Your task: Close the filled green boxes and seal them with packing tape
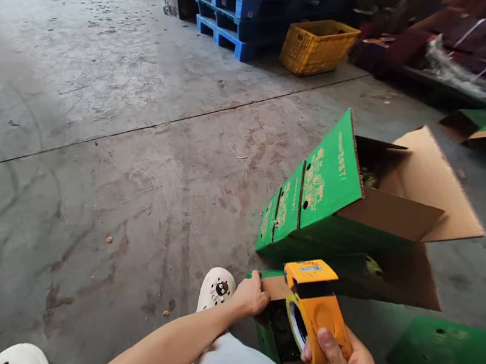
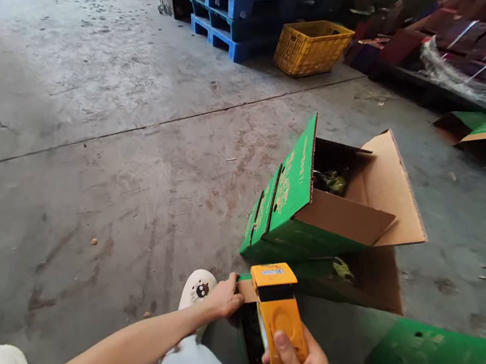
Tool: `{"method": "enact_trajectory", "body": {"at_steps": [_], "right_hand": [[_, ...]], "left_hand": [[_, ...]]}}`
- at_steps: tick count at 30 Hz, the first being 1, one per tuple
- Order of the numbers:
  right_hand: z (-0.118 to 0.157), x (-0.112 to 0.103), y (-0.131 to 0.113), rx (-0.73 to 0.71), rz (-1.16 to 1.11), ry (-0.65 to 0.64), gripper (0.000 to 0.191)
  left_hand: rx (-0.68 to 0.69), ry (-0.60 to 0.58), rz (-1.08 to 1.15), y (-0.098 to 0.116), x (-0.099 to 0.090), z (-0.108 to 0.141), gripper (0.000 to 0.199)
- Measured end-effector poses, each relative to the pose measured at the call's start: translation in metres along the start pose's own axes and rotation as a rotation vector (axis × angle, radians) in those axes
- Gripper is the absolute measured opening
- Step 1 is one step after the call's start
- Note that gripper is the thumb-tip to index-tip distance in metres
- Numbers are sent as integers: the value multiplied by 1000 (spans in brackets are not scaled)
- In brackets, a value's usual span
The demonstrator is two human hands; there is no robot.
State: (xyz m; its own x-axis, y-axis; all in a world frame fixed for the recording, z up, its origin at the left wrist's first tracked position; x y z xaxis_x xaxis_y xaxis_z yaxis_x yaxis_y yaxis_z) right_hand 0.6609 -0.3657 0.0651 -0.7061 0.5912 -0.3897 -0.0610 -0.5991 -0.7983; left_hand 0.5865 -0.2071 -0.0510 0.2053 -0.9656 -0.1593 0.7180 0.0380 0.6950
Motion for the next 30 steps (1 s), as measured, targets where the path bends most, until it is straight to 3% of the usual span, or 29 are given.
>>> {"method": "enact_trajectory", "body": {"at_steps": [4,9,12,14,17,20,23,27,30], "right_hand": [[-18,26,-35,-147,11,-126,61],[-25,74,-117,-316,37,-270,60],[-21,105,-168,-417,43,-337,62],[-15,129,-196,-473,82,-405,61],[-2,169,-237,-569,181,-534,58],[18,219,-277,-669,331,-695,55],[45,282,-305,-675,487,-881,55],[77,372,-302,-473,529,-1052,57],[76,420,-285,-408,619,-918,49]], "left_hand": [[71,183,293,-36,-42,41,71],[69,387,856,-74,-97,96,80],[139,579,1016,-99,-139,137,81],[177,753,1059,-128,-168,169,79],[172,960,1148,-190,-199,213,76],[82,1141,1308,-264,-207,245,72],[-32,1286,1465,-327,-200,265,67],[-107,1279,1463,-370,-201,276,63],[-199,1277,1157,-385,-213,289,57]]}}
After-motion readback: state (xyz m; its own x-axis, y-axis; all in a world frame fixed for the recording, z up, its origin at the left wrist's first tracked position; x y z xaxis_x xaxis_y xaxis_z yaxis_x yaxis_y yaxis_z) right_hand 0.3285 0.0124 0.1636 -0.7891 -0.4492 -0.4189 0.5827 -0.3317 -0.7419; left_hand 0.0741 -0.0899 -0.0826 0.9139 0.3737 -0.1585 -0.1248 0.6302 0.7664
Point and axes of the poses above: each hand's wrist, its own z-axis away from the middle knuckle, its own x-axis out of the palm, y = z × x, the point moved 7 cm from there along -z, towards the middle knuckle, and after that the axes turned 13 degrees about z, right-handed, at the moved point
